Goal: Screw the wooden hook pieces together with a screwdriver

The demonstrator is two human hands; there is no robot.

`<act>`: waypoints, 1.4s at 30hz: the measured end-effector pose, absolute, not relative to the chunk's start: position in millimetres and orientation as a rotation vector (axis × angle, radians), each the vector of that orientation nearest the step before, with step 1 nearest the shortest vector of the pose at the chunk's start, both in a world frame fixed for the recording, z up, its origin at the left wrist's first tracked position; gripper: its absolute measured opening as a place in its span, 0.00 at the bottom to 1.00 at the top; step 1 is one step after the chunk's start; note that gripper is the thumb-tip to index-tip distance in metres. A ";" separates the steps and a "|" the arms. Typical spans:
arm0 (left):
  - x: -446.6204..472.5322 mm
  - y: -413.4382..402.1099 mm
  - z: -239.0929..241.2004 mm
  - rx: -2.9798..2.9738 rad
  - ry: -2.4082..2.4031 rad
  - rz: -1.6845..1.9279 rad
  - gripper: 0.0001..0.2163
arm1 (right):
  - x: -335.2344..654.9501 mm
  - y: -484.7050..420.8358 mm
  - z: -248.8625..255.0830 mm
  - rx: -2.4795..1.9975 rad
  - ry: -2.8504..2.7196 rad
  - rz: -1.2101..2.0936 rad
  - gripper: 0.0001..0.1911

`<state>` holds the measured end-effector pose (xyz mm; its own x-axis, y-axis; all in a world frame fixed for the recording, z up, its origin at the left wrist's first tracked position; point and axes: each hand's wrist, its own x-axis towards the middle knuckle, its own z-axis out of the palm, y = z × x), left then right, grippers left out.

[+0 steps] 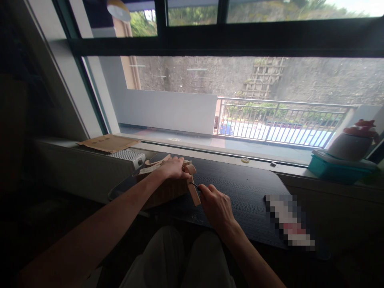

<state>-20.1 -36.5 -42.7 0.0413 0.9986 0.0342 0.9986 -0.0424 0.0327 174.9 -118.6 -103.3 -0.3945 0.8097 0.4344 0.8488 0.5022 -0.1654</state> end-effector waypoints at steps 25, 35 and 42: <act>-18.1 -40.4 -39.1 -2.272 -2.178 -0.060 0.33 | 173.5 -111.5 -105.1 -1.457 -2.169 0.211 0.17; -18.8 -37.4 -41.2 -2.260 -2.168 -0.036 0.35 | 173.1 -120.3 -100.2 -1.399 -2.412 -0.239 0.16; -18.5 -37.5 -41.5 -2.263 -2.155 -0.048 0.34 | 169.6 -117.2 -103.6 -1.405 -2.268 0.053 0.16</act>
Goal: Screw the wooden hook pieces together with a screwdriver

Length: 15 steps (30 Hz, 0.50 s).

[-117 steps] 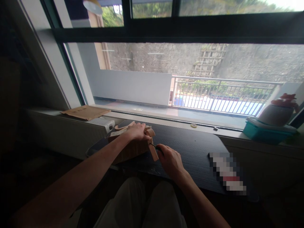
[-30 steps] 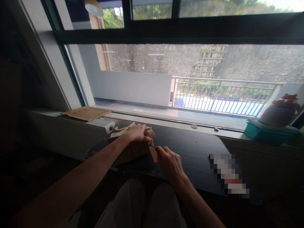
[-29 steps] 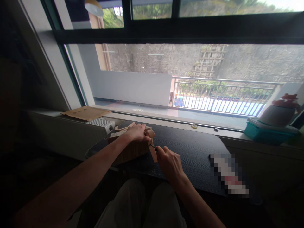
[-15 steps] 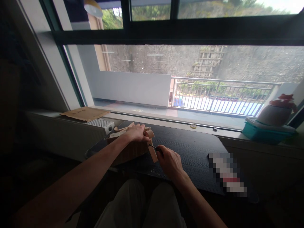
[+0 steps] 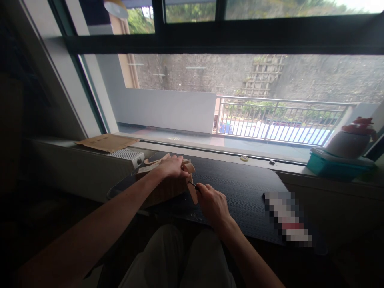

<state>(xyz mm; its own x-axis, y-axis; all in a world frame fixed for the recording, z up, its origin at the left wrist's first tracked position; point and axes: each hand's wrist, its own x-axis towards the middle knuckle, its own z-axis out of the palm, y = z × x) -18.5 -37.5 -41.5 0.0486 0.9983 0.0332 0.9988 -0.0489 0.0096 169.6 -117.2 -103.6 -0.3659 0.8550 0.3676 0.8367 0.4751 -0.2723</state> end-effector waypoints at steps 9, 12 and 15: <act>-16.8 -42.0 -36.6 -2.275 -2.200 -0.044 0.34 | 173.0 -113.7 -100.7 -1.476 -2.240 0.130 0.18; -18.1 -39.6 -38.7 -2.271 -2.199 -0.043 0.34 | 174.5 -117.6 -98.6 -1.463 -2.347 -0.090 0.18; -20.2 -35.7 -42.0 -2.269 -2.169 -0.047 0.34 | 175.0 -119.6 -98.6 -1.405 -2.418 -0.215 0.17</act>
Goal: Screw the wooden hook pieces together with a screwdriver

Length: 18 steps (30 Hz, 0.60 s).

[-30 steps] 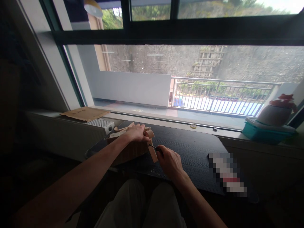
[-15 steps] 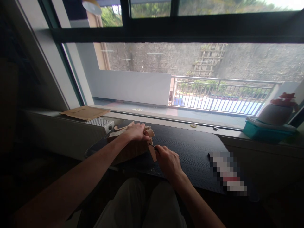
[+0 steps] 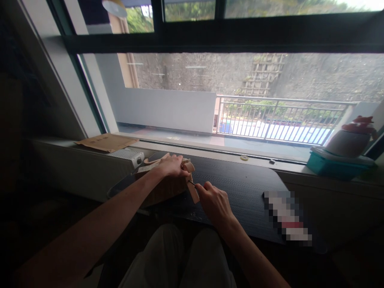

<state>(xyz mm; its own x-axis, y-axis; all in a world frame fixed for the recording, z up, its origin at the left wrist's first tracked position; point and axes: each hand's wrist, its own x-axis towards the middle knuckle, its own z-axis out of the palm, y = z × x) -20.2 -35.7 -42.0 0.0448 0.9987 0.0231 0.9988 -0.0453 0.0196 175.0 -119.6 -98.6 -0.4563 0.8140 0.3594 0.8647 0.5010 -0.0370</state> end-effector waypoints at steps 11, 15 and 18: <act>-19.5 -35.6 -41.8 -2.260 -2.147 -0.048 0.34 | 173.6 -109.7 -105.9 -1.420 -2.150 0.316 0.17; -19.4 -35.5 -42.5 -2.248 -2.160 -0.056 0.34 | 174.2 -112.1 -104.9 -1.473 -2.193 0.199 0.17; -19.9 -35.2 -43.1 -2.249 -2.160 -0.064 0.34 | 174.7 -116.1 -103.2 -1.467 -2.288 -0.035 0.18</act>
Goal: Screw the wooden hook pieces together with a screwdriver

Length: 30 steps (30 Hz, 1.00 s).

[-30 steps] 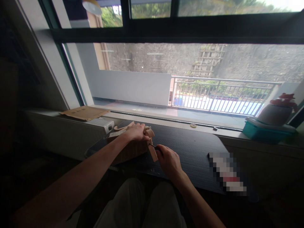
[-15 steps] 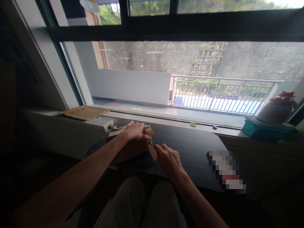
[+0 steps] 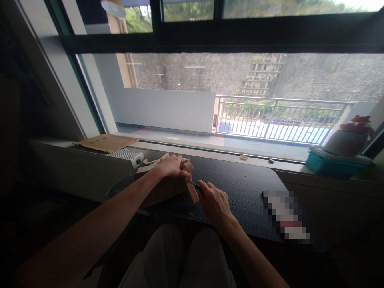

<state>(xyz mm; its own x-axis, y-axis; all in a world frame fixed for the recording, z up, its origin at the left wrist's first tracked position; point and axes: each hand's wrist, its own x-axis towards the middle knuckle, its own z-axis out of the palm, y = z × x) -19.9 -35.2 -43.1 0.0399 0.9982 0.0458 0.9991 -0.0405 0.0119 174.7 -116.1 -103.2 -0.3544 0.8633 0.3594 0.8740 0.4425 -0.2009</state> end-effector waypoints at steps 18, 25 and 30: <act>-21.3 -34.6 -42.9 -2.269 -2.140 -0.044 0.35 | 176.0 -106.7 -109.3 -1.437 -2.090 0.397 0.17; -20.7 -35.0 -43.2 -2.269 -2.126 -0.050 0.34 | 174.0 -116.8 -102.6 -1.446 -2.336 -0.136 0.18; -19.4 -37.6 -40.7 -2.276 -2.144 -0.046 0.34 | 173.1 -114.3 -104.9 -1.396 -2.335 -0.126 0.17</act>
